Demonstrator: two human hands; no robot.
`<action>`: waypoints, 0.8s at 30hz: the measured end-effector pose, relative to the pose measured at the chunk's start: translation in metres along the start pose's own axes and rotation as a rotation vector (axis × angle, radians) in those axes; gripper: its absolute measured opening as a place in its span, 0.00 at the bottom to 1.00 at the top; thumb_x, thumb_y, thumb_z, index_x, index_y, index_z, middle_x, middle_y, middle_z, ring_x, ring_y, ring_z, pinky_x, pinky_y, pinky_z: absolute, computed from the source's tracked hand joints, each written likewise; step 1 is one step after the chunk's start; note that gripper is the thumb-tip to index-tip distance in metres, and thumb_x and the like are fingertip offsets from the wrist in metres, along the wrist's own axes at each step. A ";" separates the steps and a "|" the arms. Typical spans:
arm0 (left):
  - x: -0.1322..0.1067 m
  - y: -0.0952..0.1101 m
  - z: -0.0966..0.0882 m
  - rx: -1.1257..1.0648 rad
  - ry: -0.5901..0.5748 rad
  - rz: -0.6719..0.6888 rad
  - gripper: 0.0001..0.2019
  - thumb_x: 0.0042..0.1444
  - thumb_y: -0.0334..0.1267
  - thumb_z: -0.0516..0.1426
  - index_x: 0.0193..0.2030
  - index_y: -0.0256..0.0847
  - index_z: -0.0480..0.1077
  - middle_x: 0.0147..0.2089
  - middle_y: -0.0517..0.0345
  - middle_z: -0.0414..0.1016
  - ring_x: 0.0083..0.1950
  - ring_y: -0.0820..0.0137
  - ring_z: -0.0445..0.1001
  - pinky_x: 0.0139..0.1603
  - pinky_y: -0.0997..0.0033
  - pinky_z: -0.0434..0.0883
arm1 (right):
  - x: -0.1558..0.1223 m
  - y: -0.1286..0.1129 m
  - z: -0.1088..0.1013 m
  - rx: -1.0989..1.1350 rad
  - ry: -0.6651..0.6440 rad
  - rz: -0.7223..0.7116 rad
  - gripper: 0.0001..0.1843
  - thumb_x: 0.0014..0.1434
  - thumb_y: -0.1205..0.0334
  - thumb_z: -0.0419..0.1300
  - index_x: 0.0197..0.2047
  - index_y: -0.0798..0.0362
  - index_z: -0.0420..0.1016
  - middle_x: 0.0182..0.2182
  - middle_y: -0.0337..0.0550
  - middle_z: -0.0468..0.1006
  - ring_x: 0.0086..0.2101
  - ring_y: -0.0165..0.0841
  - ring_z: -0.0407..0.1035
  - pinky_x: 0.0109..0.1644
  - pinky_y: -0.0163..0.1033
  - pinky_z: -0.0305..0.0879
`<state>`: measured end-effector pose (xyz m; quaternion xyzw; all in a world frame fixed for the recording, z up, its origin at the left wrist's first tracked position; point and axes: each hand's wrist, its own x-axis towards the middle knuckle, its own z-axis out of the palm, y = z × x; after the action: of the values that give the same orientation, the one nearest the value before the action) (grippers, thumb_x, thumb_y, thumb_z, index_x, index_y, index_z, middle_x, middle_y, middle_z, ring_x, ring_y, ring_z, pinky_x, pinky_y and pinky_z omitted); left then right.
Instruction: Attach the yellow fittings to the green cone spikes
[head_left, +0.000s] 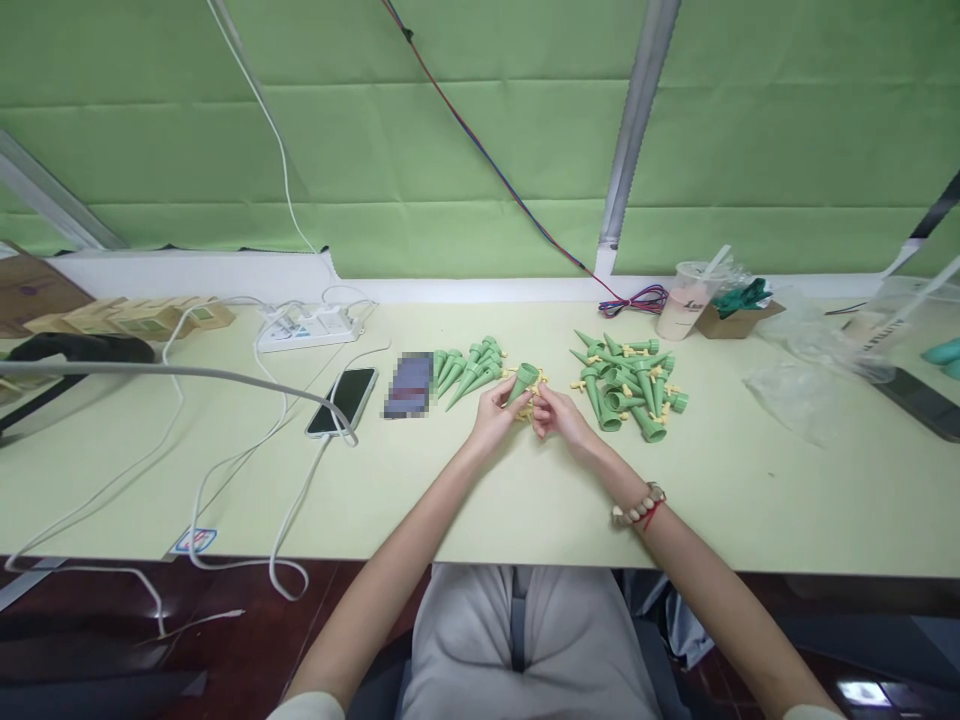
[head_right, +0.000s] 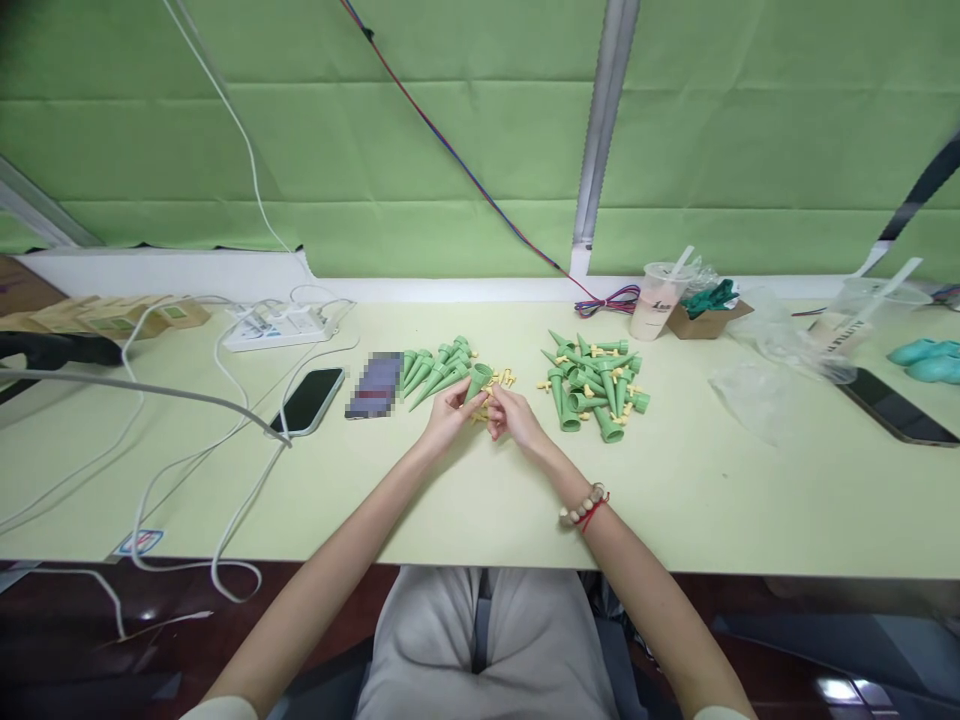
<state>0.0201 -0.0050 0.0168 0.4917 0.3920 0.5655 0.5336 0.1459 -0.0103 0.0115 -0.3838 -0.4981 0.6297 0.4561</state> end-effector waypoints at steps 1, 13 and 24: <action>0.000 -0.001 -0.001 0.008 -0.010 0.001 0.13 0.37 0.40 0.69 0.29 0.38 0.73 0.27 0.58 0.71 0.34 0.70 0.70 0.31 0.74 0.65 | 0.000 0.001 0.000 -0.048 0.023 -0.044 0.31 0.45 0.28 0.55 0.23 0.50 0.56 0.16 0.27 0.54 0.14 0.24 0.56 0.20 0.33 0.56; -0.001 -0.002 -0.004 0.068 -0.050 0.013 0.16 0.40 0.47 0.68 0.28 0.39 0.71 0.23 0.60 0.67 0.29 0.73 0.68 0.29 0.74 0.64 | -0.003 0.002 -0.005 -0.256 0.125 -0.200 0.26 0.53 0.35 0.55 0.23 0.51 0.60 0.16 0.30 0.60 0.15 0.24 0.59 0.21 0.33 0.55; 0.000 -0.001 -0.001 0.109 -0.010 0.099 0.13 0.40 0.42 0.67 0.30 0.37 0.73 0.30 0.57 0.72 0.40 0.70 0.71 0.40 0.73 0.66 | 0.000 0.004 -0.006 -0.139 0.110 -0.136 0.29 0.47 0.32 0.58 0.22 0.51 0.59 0.14 0.27 0.56 0.13 0.23 0.56 0.18 0.32 0.50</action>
<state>0.0192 -0.0049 0.0157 0.5418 0.3947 0.5666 0.4792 0.1505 -0.0087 0.0065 -0.4140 -0.5397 0.5391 0.4968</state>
